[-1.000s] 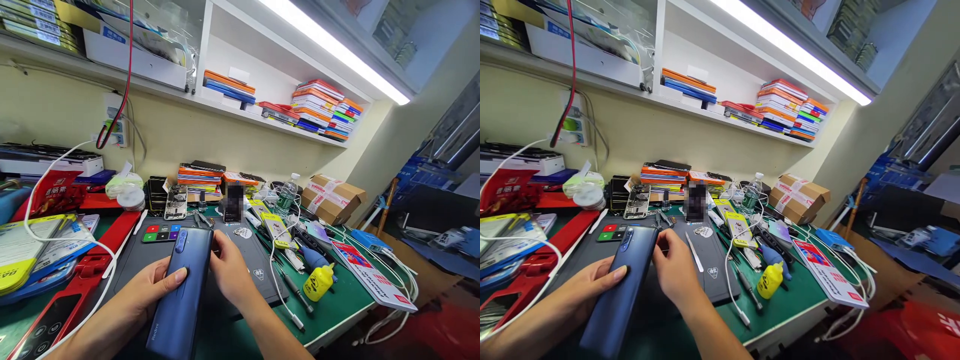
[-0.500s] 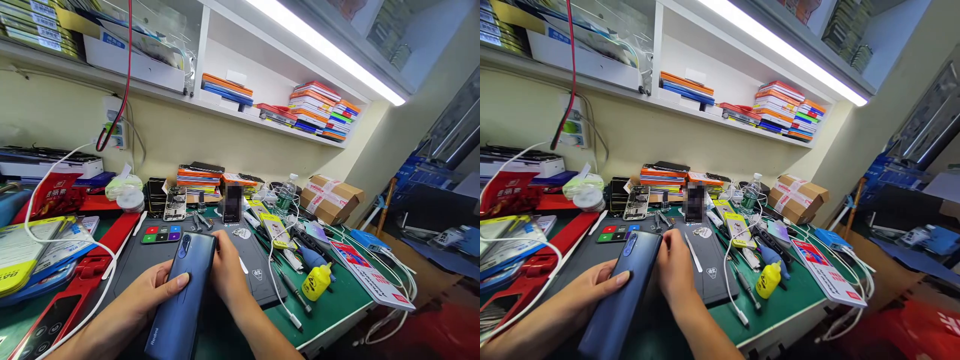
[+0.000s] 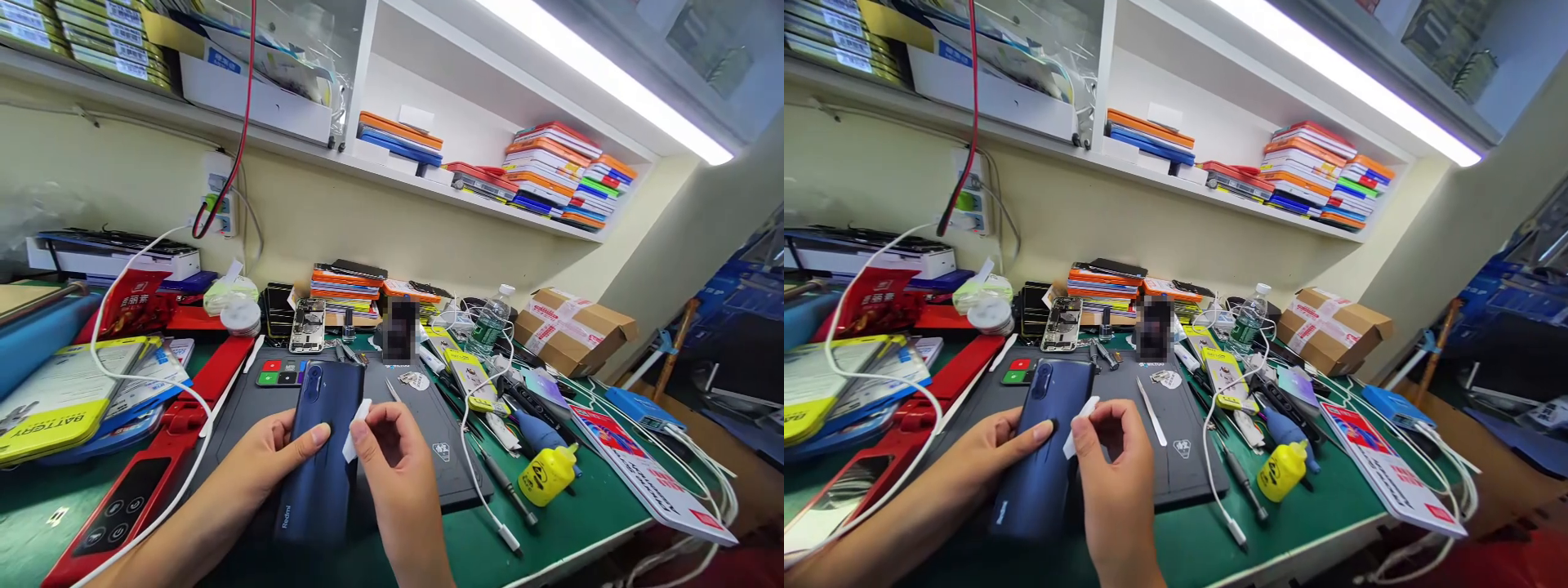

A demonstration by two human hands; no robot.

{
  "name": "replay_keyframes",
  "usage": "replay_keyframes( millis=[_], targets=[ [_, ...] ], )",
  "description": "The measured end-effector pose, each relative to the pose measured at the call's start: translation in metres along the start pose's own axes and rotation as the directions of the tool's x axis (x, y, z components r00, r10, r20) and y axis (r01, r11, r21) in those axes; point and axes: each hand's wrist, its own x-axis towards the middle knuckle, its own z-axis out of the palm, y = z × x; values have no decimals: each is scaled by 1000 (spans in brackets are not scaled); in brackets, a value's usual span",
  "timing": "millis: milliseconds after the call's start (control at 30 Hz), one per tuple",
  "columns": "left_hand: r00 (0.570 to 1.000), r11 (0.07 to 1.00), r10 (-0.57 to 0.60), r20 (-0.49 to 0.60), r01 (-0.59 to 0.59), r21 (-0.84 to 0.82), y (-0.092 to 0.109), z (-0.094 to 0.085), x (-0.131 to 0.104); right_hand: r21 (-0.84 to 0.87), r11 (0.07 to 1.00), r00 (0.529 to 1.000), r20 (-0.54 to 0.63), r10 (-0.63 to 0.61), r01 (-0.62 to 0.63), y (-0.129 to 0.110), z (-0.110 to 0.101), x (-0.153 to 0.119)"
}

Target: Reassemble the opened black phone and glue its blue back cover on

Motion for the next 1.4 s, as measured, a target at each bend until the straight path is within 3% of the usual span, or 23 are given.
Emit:
replay_keyframes(
  millis=[200, 400, 500, 633, 733, 833, 933, 1067, 1233, 1300, 1400],
  targets=[
    [1000, 999, 9, 1, -9, 39, 3, 2, -3, 145, 989, 997, -67, 23, -13, -4, 1, 8],
    [998, 995, 62, -11, -61, 79, 3, 2, -6, 396, 914, 995, -9, 103, -91, -26, 15, 38],
    [996, 993, 88, -29, -86, 78, 7, -1, -7, 449, 879, 985, 15, 173, -161, -18, 17, 29],
    [993, 984, 115, -29, -110, 140, 15, -5, -7, 388, 898, 976, 20, 217, -208, -1, 13, 12],
    [990, 972, 142, -8, -138, 192, 17, -3, -9, 429, 886, 983, 26, 183, -176, -9, 13, 18],
    [989, 966, 145, 19, -146, 212, 20, 0, -12, 453, 887, 995, 71, 67, -92, -31, 15, 37],
    [986, 961, 162, 26, -164, 222, 23, 1, -16, 311, 950, 984, 168, -64, 9, -54, 12, 54],
    [980, 951, 194, 34, -196, 238, 27, -3, -19, -27, 984, 943, 294, -158, 174, -79, 5, 68],
    [977, 956, 168, 132, -194, 220, 23, -6, -15, -398, 818, 852, 486, -196, 415, -106, 21, 72],
    [975, 950, 163, 150, -196, 241, 20, -6, -13, -445, 745, 807, 554, -207, 497, -113, 32, 72],
    [972, 935, 197, 125, -225, 275, 18, -6, -13, -431, 715, 765, 603, -225, 550, -117, 38, 74]
  ],
)
